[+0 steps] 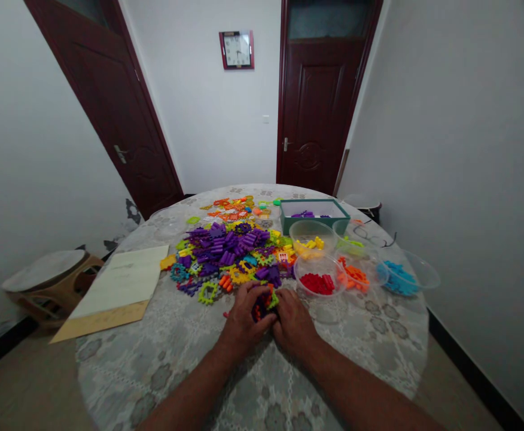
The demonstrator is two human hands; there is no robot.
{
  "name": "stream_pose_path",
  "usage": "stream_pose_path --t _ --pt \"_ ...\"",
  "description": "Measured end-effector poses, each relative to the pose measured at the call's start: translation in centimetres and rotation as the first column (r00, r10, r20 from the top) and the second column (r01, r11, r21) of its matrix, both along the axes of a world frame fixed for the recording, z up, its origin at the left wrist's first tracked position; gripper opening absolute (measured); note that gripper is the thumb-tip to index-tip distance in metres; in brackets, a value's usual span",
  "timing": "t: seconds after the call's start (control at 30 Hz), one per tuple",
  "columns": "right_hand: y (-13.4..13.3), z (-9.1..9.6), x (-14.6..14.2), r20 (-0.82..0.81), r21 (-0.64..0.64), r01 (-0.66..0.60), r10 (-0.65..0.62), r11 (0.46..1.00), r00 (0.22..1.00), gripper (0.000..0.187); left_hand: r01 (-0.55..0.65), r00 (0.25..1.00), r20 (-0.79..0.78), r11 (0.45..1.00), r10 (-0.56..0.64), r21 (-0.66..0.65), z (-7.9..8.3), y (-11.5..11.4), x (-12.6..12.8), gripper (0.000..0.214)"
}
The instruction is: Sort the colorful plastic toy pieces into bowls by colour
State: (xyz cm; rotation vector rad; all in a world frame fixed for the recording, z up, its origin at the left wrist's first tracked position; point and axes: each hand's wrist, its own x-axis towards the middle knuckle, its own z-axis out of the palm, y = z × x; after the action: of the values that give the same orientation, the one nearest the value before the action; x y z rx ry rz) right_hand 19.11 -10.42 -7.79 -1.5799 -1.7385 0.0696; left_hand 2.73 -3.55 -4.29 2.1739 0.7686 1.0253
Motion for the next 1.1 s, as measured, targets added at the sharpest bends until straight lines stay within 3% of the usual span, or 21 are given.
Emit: stream_pose_path --t 0.23,0.43,0.67,0.77,0.87,1.0,1.1 --pt "-0.5 0.6 -0.4 0.029 0.029 -0.032 0.031 0.999 0.999 0.051 0.000 1.000 -0.005 0.998 0.000 0.060 -0.2 0.7 0.0 0.059" --pt "-0.5 -0.4 -0.8 0.150 0.140 -0.083 0.061 0.987 0.987 0.075 -0.071 0.997 -0.012 0.993 0.072 0.092 -0.4 0.8 0.1 0.056" --pt "-0.4 0.3 -0.9 0.135 0.145 -0.130 0.111 0.981 0.985 0.068 -0.106 0.994 0.045 0.993 0.103 0.058 0.2 0.5 0.1 0.050" --pt "-0.5 0.7 -0.6 0.097 0.165 -0.157 0.143 0.974 0.985 0.065 -0.097 0.987 0.126 0.995 0.100 -0.030 1.3 0.5 0.0 0.039" --pt "-0.5 1.0 -0.5 0.059 0.164 -0.194 0.186 0.967 0.981 0.064 -0.109 0.961 0.226 0.971 0.157 -0.214 2.2 0.9 -0.4 0.033" --pt "-0.6 1.5 -0.6 0.022 0.164 -0.188 0.187 0.968 0.982 0.066 -0.060 0.897 0.359 0.877 0.256 -0.476 2.6 1.7 -0.7 0.031" --pt "-0.6 2.0 -0.7 -0.002 0.151 -0.191 0.194 0.970 0.981 0.068 0.081 0.826 0.485 0.790 0.289 -0.608 2.5 1.8 -0.2 0.036"
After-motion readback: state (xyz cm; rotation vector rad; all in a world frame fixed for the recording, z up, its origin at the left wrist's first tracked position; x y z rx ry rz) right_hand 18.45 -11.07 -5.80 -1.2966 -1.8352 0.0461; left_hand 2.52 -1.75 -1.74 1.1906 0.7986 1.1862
